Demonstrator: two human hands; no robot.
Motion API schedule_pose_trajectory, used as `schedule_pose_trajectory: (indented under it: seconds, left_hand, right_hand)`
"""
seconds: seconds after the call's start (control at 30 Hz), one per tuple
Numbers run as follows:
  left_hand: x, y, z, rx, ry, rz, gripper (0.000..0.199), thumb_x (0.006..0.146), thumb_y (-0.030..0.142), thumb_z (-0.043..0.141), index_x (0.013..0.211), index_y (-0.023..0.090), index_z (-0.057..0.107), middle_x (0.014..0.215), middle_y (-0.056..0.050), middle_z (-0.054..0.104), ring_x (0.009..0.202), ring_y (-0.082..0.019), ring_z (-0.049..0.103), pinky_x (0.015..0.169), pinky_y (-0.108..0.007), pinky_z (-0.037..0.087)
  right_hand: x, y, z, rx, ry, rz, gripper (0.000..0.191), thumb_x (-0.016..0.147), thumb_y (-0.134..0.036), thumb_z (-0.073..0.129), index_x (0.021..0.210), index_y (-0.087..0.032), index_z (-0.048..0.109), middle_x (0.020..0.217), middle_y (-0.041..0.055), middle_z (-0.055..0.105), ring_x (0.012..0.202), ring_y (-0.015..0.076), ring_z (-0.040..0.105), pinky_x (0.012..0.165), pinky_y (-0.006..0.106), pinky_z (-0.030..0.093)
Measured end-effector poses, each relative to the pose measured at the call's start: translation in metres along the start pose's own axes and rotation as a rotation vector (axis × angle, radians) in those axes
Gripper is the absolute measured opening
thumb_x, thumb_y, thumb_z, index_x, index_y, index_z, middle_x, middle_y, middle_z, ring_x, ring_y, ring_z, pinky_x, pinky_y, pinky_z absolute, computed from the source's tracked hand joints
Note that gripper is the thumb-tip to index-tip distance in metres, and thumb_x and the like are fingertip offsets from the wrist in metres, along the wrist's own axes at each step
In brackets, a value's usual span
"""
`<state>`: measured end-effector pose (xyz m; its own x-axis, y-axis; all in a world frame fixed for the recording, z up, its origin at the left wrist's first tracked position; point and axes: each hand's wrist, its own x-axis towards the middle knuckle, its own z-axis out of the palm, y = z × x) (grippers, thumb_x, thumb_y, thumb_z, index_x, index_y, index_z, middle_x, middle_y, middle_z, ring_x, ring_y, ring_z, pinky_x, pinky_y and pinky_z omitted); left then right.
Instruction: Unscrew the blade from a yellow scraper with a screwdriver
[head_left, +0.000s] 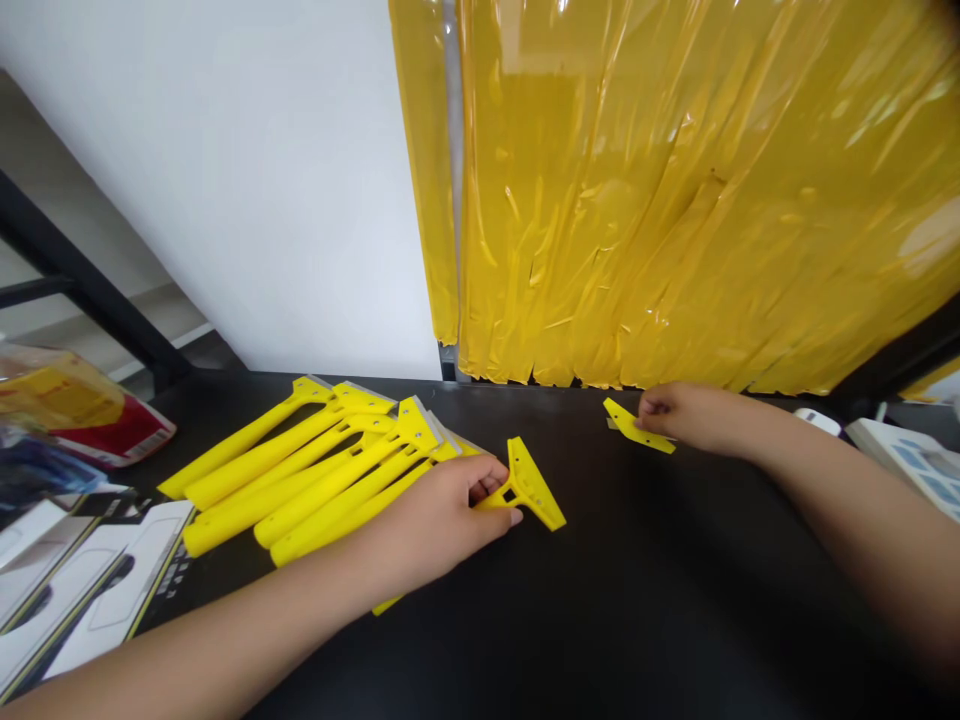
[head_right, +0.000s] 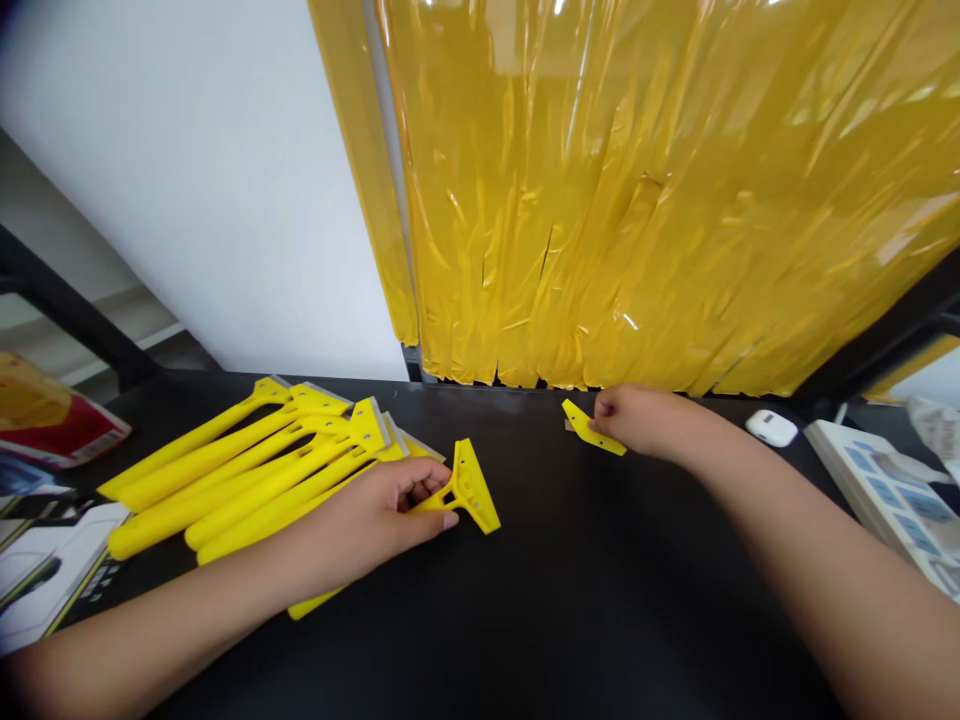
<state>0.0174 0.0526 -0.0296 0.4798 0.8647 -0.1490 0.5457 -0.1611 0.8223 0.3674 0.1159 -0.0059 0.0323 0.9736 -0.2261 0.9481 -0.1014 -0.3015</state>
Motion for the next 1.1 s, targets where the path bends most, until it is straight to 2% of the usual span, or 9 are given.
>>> schedule_pose_trajectory:
  seconds: [0.1, 0.17, 0.27, 0.33, 0.37, 0.47, 0.53, 0.77, 1.1]
  left_hand:
    - [0.000, 0.000, 0.000, 0.022, 0.002, 0.012, 0.021, 0.086, 0.042, 0.069, 0.094, 0.023, 0.071, 0.083, 0.000, 0.067, 0.076, -0.019, 0.057, 0.067, -0.028, 0.039]
    - [0.000, 0.000, 0.000, 0.038, -0.001, 0.017, 0.022, 0.086, 0.043, 0.068, 0.094, 0.023, 0.070, 0.084, 0.001, 0.066, 0.075, -0.019, 0.057, 0.067, -0.028, 0.039]
    - [0.001, 0.000, 0.000, 0.052, -0.010, 0.024, 0.022, 0.087, 0.042, 0.067, 0.094, 0.022, 0.071, 0.084, 0.001, 0.066, 0.075, -0.019, 0.057, 0.067, -0.029, 0.038]
    - [0.001, 0.000, -0.001, 0.053, -0.013, 0.026, 0.021, 0.087, 0.042, 0.067, 0.095, 0.022, 0.071, 0.084, 0.000, 0.066, 0.075, -0.019, 0.057, 0.067, -0.029, 0.038]
    - [0.001, 0.000, -0.001, 0.053, -0.012, 0.025, 0.021, 0.087, 0.041, 0.067, 0.095, 0.022, 0.071, 0.084, 0.000, 0.066, 0.075, -0.019, 0.056, 0.067, -0.029, 0.038]
    - [0.001, 0.000, -0.001, 0.059, -0.010, 0.024, 0.020, 0.086, 0.040, 0.067, 0.095, 0.022, 0.071, 0.083, 0.001, 0.065, 0.075, -0.019, 0.056, 0.068, -0.030, 0.038]
    - [0.001, 0.001, -0.001, 0.063, -0.006, 0.024, 0.020, 0.086, 0.040, 0.067, 0.095, 0.022, 0.070, 0.083, 0.001, 0.064, 0.074, -0.019, 0.055, 0.068, -0.030, 0.038]
    - [0.001, 0.000, -0.002, 0.101, 0.000, 0.024, 0.016, 0.086, 0.039, 0.067, 0.088, 0.023, 0.066, 0.076, 0.004, 0.056, 0.070, -0.017, 0.050, 0.065, -0.029, 0.035]
    - [0.001, 0.001, -0.001, 0.039, 0.017, 0.016, 0.019, 0.086, 0.039, 0.067, 0.094, 0.022, 0.069, 0.081, 0.001, 0.065, 0.074, -0.018, 0.055, 0.068, -0.029, 0.038]
  right_hand:
    - [-0.010, -0.010, -0.015, 0.011, 0.231, 0.029, 0.022, 0.101, -0.035, 0.063, 0.115, -0.019, 0.067, 0.111, 0.0096, 0.071, 0.097, 0.0240, 0.069, 0.086, 0.042, 0.057]
    - [-0.025, -0.026, -0.023, 0.070, 0.366, -0.031, 0.021, 0.104, -0.036, 0.055, 0.113, -0.022, 0.066, 0.110, 0.0094, 0.072, 0.100, 0.0261, 0.069, 0.089, 0.042, 0.054]
    - [-0.057, -0.061, -0.019, 0.240, 0.460, -0.259, 0.035, 0.111, -0.044, 0.033, 0.112, -0.027, 0.064, 0.112, 0.0025, 0.073, 0.103, 0.0179, 0.069, 0.092, 0.031, 0.052]
    - [-0.079, -0.085, -0.006, 0.505, 0.497, -0.501, 0.030, 0.110, -0.045, 0.041, 0.110, -0.027, 0.065, 0.100, 0.0010, 0.072, 0.094, 0.0162, 0.069, 0.089, 0.030, 0.052]
    - [-0.088, -0.094, 0.002, 0.564, 0.511, -0.571, 0.025, 0.110, -0.042, 0.045, 0.107, -0.027, 0.065, 0.096, -0.0005, 0.071, 0.089, 0.0143, 0.068, 0.085, 0.027, 0.052]
    - [-0.104, -0.110, 0.024, 0.561, 0.464, -0.704, 0.016, 0.109, -0.033, 0.049, 0.105, -0.027, 0.063, 0.090, -0.0027, 0.068, 0.073, 0.0101, 0.063, 0.069, 0.023, 0.050]
    - [-0.105, -0.111, 0.034, 0.508, 0.423, -0.773, 0.013, 0.109, -0.028, 0.049, 0.105, -0.027, 0.061, 0.089, -0.0034, 0.068, 0.069, 0.0090, 0.062, 0.065, 0.022, 0.048]
    - [-0.098, -0.111, 0.043, 0.328, 0.440, -0.952, 0.011, 0.107, -0.020, 0.048, 0.106, -0.024, 0.058, 0.085, -0.0015, 0.067, 0.072, 0.0120, 0.063, 0.068, 0.023, 0.048]
    - [-0.096, -0.112, 0.047, 0.319, 0.418, -1.044, 0.013, 0.105, -0.017, 0.050, 0.113, -0.024, 0.058, 0.097, 0.0013, 0.072, 0.084, 0.0133, 0.067, 0.077, 0.025, 0.053]
